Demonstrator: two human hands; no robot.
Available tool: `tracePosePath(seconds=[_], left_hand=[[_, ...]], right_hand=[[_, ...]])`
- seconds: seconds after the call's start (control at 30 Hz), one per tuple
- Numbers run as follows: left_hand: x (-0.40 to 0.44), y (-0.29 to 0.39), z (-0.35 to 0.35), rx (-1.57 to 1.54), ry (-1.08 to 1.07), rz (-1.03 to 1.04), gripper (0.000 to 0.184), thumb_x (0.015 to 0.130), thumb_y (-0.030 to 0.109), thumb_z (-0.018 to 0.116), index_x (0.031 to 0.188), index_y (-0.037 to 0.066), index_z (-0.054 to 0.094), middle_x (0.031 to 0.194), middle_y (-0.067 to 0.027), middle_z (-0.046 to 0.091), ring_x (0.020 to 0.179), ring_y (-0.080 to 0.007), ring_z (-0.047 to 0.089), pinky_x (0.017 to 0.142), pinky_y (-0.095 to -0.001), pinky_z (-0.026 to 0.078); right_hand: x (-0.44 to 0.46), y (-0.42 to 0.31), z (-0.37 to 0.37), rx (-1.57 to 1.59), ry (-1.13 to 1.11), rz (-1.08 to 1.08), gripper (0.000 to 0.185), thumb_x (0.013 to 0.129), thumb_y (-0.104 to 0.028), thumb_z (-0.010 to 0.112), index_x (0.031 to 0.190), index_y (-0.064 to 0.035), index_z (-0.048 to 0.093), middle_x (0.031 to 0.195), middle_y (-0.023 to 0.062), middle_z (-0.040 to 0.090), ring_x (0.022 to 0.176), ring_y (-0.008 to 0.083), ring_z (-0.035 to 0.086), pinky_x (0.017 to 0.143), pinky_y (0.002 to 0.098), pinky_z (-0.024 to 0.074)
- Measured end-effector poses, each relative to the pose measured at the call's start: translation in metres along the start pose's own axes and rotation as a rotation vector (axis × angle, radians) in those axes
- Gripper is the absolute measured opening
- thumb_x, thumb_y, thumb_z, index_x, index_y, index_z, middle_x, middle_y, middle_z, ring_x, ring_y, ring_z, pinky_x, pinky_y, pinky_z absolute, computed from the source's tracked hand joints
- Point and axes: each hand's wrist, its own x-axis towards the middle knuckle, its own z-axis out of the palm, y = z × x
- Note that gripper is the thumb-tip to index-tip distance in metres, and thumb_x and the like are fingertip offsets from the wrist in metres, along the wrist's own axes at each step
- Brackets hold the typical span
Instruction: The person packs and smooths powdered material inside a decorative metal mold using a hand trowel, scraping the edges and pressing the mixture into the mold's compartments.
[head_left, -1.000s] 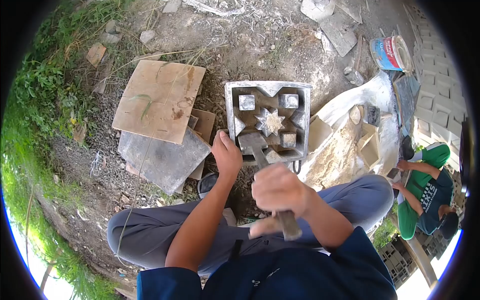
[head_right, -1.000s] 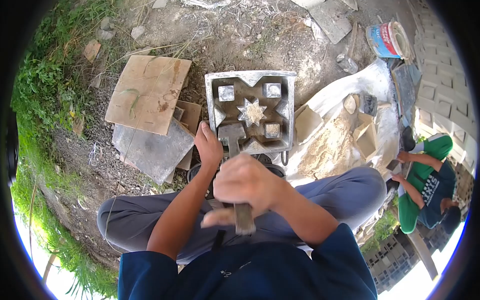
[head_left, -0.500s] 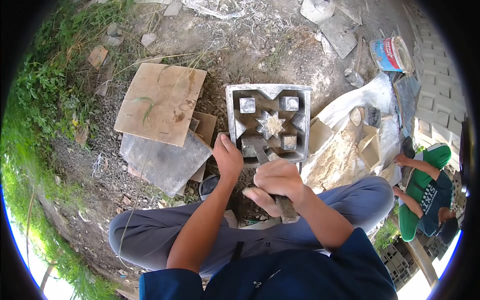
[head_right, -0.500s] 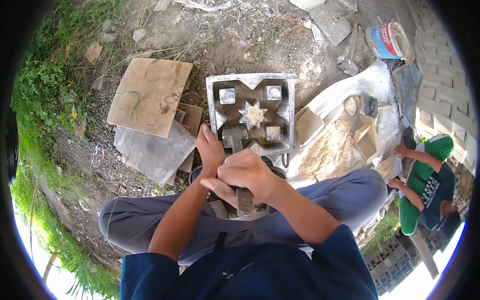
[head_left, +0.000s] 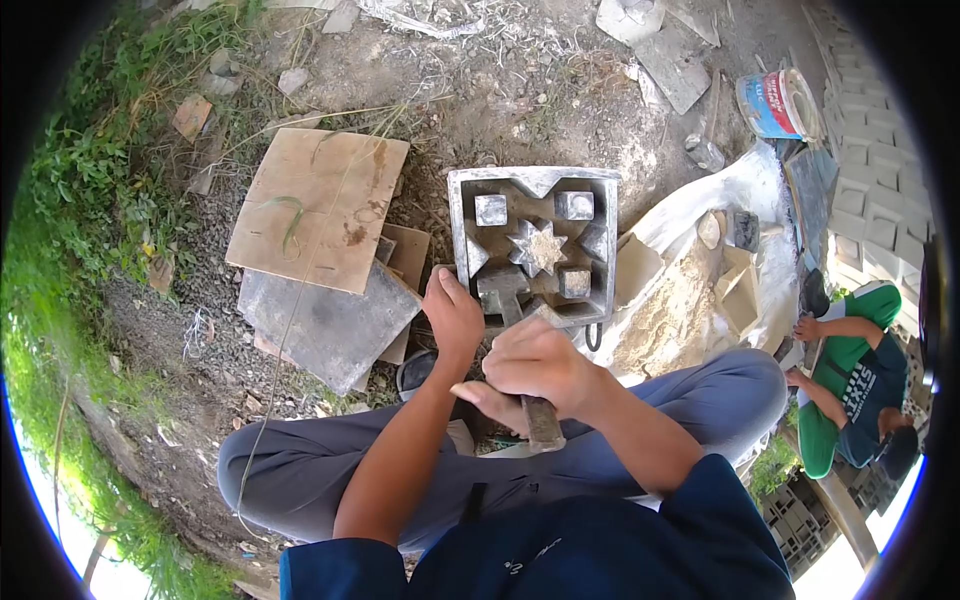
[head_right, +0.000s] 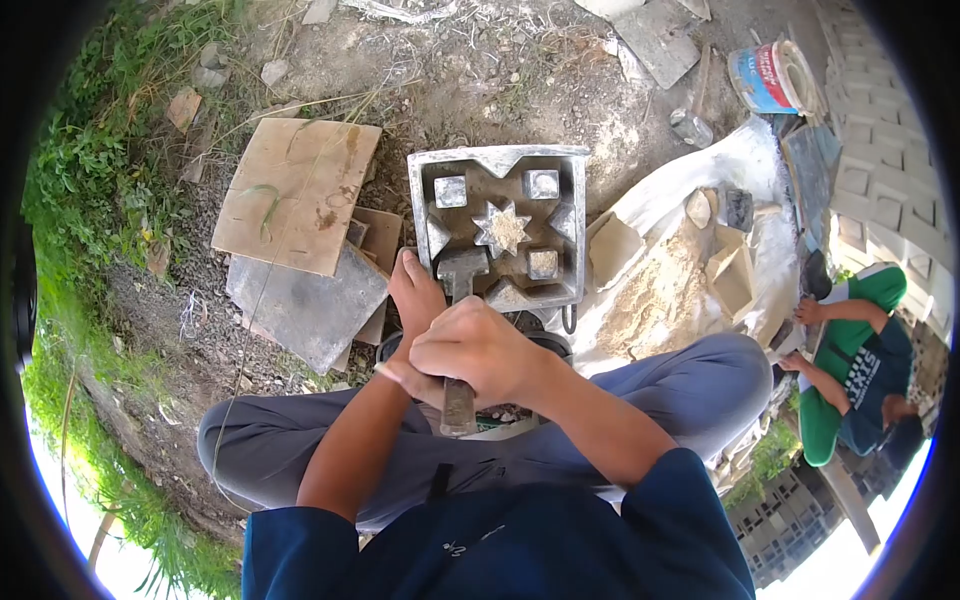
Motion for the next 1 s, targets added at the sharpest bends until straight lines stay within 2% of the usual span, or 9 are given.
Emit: tracePosePath(seconds=[0.37, 0.47, 0.53, 0.63, 0.7, 0.77, 0.8, 0.9, 1.0], left_hand=[[0.004, 0.000, -0.004, -0.045, -0.030, -0.041, 0.034, 0.104, 0.018, 0.035, 0.082, -0.006, 0.046, 0.075, -0.0277, 0.050, 0.072, -0.0507, 0.046, 0.067, -0.0540, 0.035], [0.003, 0.008, -0.004, -0.032, -0.015, -0.047, 0.034, 0.103, 0.017, 0.035, 0.082, -0.006, 0.047, 0.074, -0.0277, 0.050, 0.071, -0.0505, 0.045, 0.066, -0.0540, 0.034], [0.011, 0.005, 0.001, -0.023, -0.006, -0.024, 0.033, 0.103, 0.017, 0.035, 0.082, -0.006, 0.046, 0.073, -0.0277, 0.049, 0.071, -0.0504, 0.045, 0.066, -0.0539, 0.034], [0.003, 0.004, -0.006, 0.000, -0.041, -0.046, 0.033, 0.103, 0.017, 0.035, 0.081, -0.006, 0.046, 0.073, -0.0274, 0.049, 0.071, -0.0503, 0.046, 0.067, -0.0544, 0.035], [0.003, 0.004, -0.005, -0.005, -0.028, -0.034, 0.033, 0.103, 0.017, 0.035, 0.081, -0.006, 0.046, 0.073, -0.0271, 0.049, 0.071, -0.0501, 0.046, 0.067, -0.0542, 0.035], [0.004, 0.007, -0.004, 0.008, -0.019, -0.019, 0.034, 0.103, 0.018, 0.035, 0.081, -0.006, 0.045, 0.074, -0.0269, 0.050, 0.072, -0.0499, 0.047, 0.068, -0.0539, 0.036], [0.004, 0.007, -0.005, 0.003, -0.027, -0.032, 0.034, 0.103, 0.018, 0.035, 0.082, -0.006, 0.047, 0.076, -0.0275, 0.052, 0.075, -0.0505, 0.049, 0.070, -0.0549, 0.037], [0.005, 0.007, -0.008, -0.022, 0.024, 0.004, 0.035, 0.103, 0.019, 0.036, 0.085, -0.006, 0.051, 0.080, -0.0283, 0.056, 0.080, -0.0513, 0.053, 0.073, -0.0555, 0.039], [0.020, 0.001, -0.020, -0.018, -0.097, 0.003, 0.033, 0.102, 0.019, 0.040, 0.087, -0.005, 0.055, 0.084, -0.0286, 0.059, 0.084, -0.0512, 0.055, 0.075, -0.0551, 0.041]], right_hand=[[0.004, -0.045, -0.001, 0.059, -0.002, -0.168, 0.045, 0.077, 0.002, 0.076, 0.056, -0.0080, 0.037, 0.053, 0.0045, 0.038, 0.039, 0.0198, 0.039, 0.038, 0.0313, 0.0273], [-0.006, 0.004, -0.003, -0.067, -0.047, -0.043, 0.046, 0.074, -0.001, 0.079, 0.055, -0.0098, 0.038, 0.053, 0.0025, 0.042, 0.040, 0.0173, 0.042, 0.038, 0.0292, 0.0297], [0.006, -0.018, -0.005, -0.002, -0.080, -0.052, 0.047, 0.073, -0.002, 0.079, 0.055, -0.0104, 0.037, 0.053, 0.0016, 0.040, 0.040, 0.0166, 0.042, 0.038, 0.0300, 0.0285], [0.004, -0.027, -0.014, 0.075, -0.039, -0.114, 0.044, 0.075, 0.006, 0.073, 0.054, -0.0074, 0.036, 0.052, 0.0025, 0.037, 0.040, 0.0173, 0.039, 0.038, 0.0324, 0.0257], [-0.002, 0.009, -0.015, 0.034, 0.140, -0.010, 0.045, 0.083, 0.008, 0.068, 0.053, -0.0065, 0.037, 0.048, 0.0018, 0.036, 0.037, 0.0170, 0.034, 0.037, 0.0313, 0.0239], [-0.002, 0.001, -0.036, -0.028, 0.302, 0.185, 0.050, 0.099, -0.008, 0.059, 0.053, -0.0042, 0.040, 0.046, -0.0002, 0.038, 0.038, 0.0104, 0.032, 0.038, 0.0309, 0.0252], [-0.003, -0.001, -0.038, 0.202, 0.522, 0.303, 0.052, 0.105, -0.016, 0.052, 0.056, -0.0043, 0.040, 0.046, -0.0007, 0.037, 0.040, 0.0094, 0.028, 0.042, 0.0313, 0.0265], [-0.017, 0.002, -0.025, 0.385, 0.544, 0.193, 0.049, 0.107, -0.018, 0.049, 0.060, -0.0055, 0.041, 0.048, -0.0004, 0.032, 0.043, 0.0101, 0.024, 0.046, 0.0317, 0.0260], [-0.018, -0.019, -0.024, 0.413, 0.618, 0.146, 0.049, 0.108, -0.021, 0.049, 0.061, -0.0080, 0.040, 0.050, -0.0022, 0.032, 0.045, 0.0094, 0.025, 0.045, 0.0311, 0.0227]])
